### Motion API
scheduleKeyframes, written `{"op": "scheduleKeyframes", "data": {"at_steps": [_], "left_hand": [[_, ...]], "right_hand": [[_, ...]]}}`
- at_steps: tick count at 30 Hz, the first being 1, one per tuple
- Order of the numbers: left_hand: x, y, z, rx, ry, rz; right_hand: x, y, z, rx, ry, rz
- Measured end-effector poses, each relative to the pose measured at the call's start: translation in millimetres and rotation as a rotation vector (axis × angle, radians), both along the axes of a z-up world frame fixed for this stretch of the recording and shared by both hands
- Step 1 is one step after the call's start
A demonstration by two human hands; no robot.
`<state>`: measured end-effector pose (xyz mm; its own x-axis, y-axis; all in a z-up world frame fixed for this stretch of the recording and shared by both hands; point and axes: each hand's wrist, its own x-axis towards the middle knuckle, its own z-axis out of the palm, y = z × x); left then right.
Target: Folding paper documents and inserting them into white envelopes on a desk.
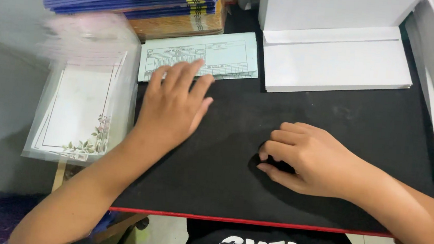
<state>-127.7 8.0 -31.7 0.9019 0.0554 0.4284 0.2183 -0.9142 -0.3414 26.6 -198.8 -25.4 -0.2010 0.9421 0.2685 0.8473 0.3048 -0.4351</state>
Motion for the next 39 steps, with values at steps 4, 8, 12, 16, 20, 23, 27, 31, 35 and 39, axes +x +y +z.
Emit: {"op": "scheduleKeyframes", "data": {"at_steps": [4,8,12,16,20,23,27,31,35,39], "left_hand": [[0,24,-17,0.123,-0.037,0.133],[-1,34,-32,0.218,-0.032,0.176],[-1,38,-35,0.16,-0.091,0.125],[-2,39,-35,0.136,-0.104,0.115],[-2,37,-34,0.158,-0.088,0.143],[-2,37,-35,0.167,-0.089,0.147],[-4,33,-33,0.054,0.081,0.201],[-2,27,-31,0.145,0.041,0.183],[-1,9,-12,0.148,0.019,0.173],[0,2,1,0.057,0.04,0.131]], "right_hand": [[1,2,-1,-0.019,0.024,0.004],[1,0,2,-0.049,0.032,0.015],[0,-1,3,-0.033,0.04,0.011],[0,-3,3,-0.018,0.039,0.014],[0,-3,2,-0.015,0.032,0.01],[0,-4,3,-0.024,0.018,0.001],[0,-4,5,-0.023,0.023,0.009],[1,-4,5,-0.027,0.01,0.011],[1,-5,5,-0.039,-0.002,0.02],[2,-5,-1,-0.013,-0.042,0.003]]}}
